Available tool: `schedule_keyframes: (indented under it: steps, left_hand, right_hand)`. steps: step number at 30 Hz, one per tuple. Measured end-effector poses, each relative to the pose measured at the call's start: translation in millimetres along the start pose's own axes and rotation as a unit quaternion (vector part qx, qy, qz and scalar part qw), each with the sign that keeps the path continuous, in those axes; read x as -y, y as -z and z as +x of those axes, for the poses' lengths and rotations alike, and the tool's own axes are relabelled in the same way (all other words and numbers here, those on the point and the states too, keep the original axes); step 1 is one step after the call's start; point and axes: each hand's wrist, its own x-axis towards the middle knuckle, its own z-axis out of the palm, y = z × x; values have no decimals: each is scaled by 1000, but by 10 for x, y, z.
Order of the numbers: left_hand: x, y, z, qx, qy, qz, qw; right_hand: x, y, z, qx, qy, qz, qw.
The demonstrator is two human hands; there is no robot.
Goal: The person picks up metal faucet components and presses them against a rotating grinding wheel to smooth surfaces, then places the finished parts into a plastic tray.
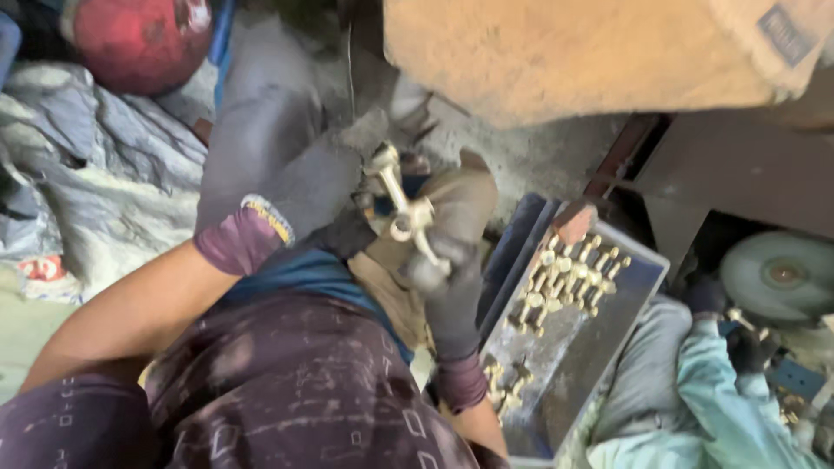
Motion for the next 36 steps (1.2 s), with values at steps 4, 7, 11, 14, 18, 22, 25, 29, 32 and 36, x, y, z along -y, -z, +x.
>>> schedule_keyframes:
  steps: [4, 7, 11, 14, 18, 22, 25, 29, 32, 36]
  left_hand:
    - [-71, -254, -273, 55, -159, 150, 974]
    - [0, -403, -301, 74, -314, 171, 931]
    - [63, -494, -249, 68, -428, 349, 831]
    - [38, -520, -259, 48, -457, 411, 788]
    - [-56, -462, -293, 81, -95, 155, 980]
    - [-52, -296, -153, 69, -85, -23, 994]
    - [44, -65, -27, -23, -160, 101, 982]
    - [30, 94, 234, -44, -212, 150, 965]
    - [-64, 88, 326, -50, -168, 177, 969]
    - [-142, -2, 389, -94, -86, 163, 978]
  right_hand:
    - [443, -17, -411, -28, -21, -82, 996]
    - [606, -22, -539, -39, -58, -62, 996]
    - [619, -6, -661, -77, -45, -97, 991]
    - [502, 10, -776, -85, -31, -115, 989]
    - [187, 9, -791, -126, 1, -214, 969]
    - [-382, 45, -324, -119, 29, -141, 982]
    - [-835, 20, 198, -50, 83, -166, 981]
    - [-1181, -99, 689, -58, -43, 10, 997]
    - [-1289, -151, 800, -66, -26, 56, 996]
    - [-1402, -229, 878, -50, -29, 227, 972]
